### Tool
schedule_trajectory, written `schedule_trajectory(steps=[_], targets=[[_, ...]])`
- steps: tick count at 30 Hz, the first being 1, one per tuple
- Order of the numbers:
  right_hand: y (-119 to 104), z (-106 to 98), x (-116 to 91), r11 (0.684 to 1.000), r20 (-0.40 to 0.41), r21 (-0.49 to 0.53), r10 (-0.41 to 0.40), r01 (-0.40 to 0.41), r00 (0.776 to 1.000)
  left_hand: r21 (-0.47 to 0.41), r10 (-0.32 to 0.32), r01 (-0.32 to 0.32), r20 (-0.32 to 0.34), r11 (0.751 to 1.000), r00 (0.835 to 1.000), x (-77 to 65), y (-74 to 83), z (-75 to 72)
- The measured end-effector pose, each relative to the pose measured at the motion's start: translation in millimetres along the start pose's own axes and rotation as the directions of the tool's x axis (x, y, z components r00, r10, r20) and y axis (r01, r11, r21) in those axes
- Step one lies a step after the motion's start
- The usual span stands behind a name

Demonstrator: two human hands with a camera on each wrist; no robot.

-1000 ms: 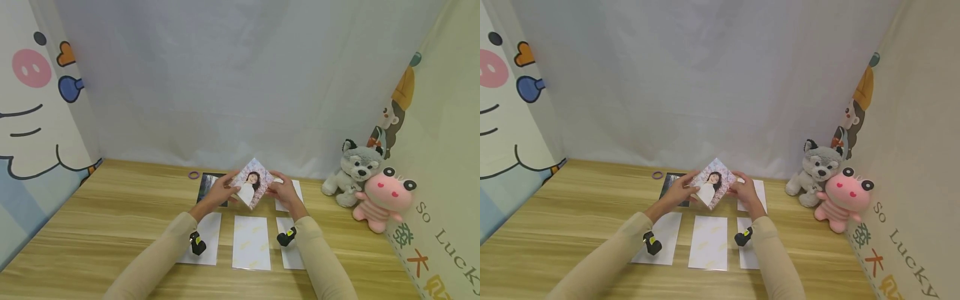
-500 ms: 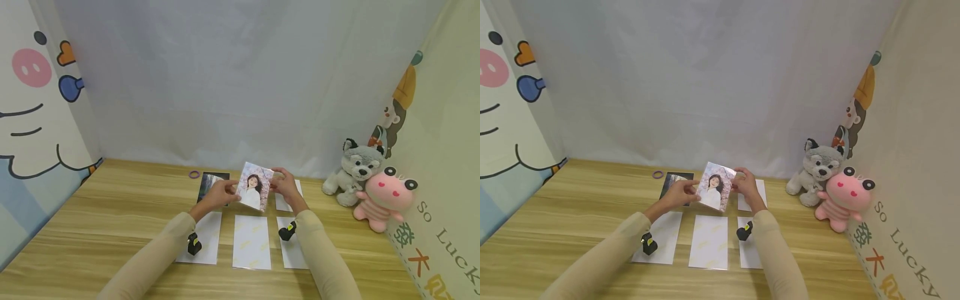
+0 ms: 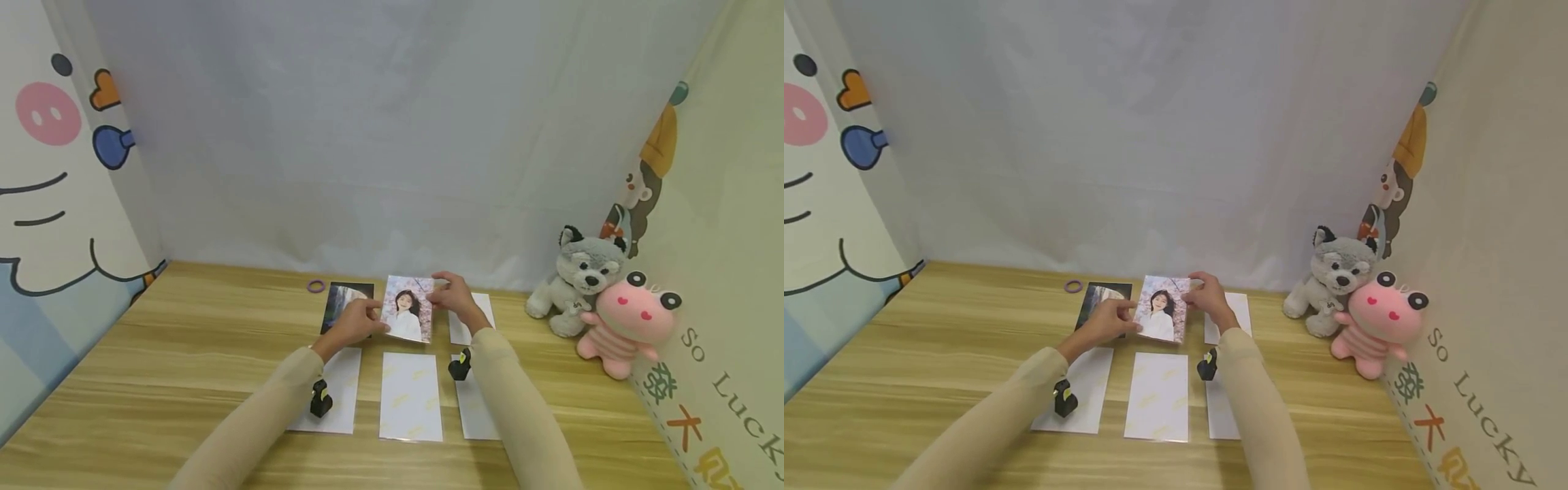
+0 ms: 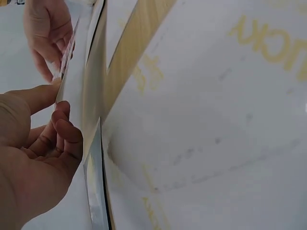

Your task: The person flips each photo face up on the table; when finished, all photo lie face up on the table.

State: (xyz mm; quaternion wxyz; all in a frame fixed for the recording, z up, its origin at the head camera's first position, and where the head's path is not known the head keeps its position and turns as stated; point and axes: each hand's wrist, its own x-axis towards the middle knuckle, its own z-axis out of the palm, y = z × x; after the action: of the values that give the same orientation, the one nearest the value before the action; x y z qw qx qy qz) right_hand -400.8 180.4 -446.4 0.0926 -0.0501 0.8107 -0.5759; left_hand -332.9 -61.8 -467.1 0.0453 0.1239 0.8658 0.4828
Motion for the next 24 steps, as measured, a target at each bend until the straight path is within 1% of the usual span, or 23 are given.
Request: schedule_trajectory(steps=[2, 6, 10, 14, 19, 24], targets=[[5, 3, 6, 0.999, -0.019, -0.049, 0.004, -0.005, 1.0, 0.026, -0.01, 0.01, -0.001, 1.0, 1.0, 1.5, -3.1, 1.1], [6, 11, 8, 0.985, -0.058, -0.17, -0.005, -0.005, 0.998, 0.062, -0.012, 0.012, 0.0, 0.998, 1.0, 3.0, -6.9, 3.8], [7, 15, 10, 0.953, -0.086, -0.301, -0.055, 0.027, 0.995, 0.121, 0.013, -0.013, 0.004, 0.993, 1.0, 4.7, -7.1, 6.7], [8, 18, 12, 0.913, -0.1, -0.406, -0.093, 0.044, 0.991, 0.198, 0.032, -0.029, -0.01, 0.98, 0.999, 6.9, -4.5, 9.3], [7, 21, 13, 0.884, -0.116, -0.467, -0.087, 0.023, 0.989, 0.27, 0.006, -0.004, -0.007, 0.963, 1.0, 9.1, -0.7, 11.7], [9, 23, 14, 0.86, -0.124, -0.51, -0.069, -0.004, 0.99, 0.355, -0.019, 0.022, -0.011, 0.935, 1.0, 10.2, 2.9, 13.5]])
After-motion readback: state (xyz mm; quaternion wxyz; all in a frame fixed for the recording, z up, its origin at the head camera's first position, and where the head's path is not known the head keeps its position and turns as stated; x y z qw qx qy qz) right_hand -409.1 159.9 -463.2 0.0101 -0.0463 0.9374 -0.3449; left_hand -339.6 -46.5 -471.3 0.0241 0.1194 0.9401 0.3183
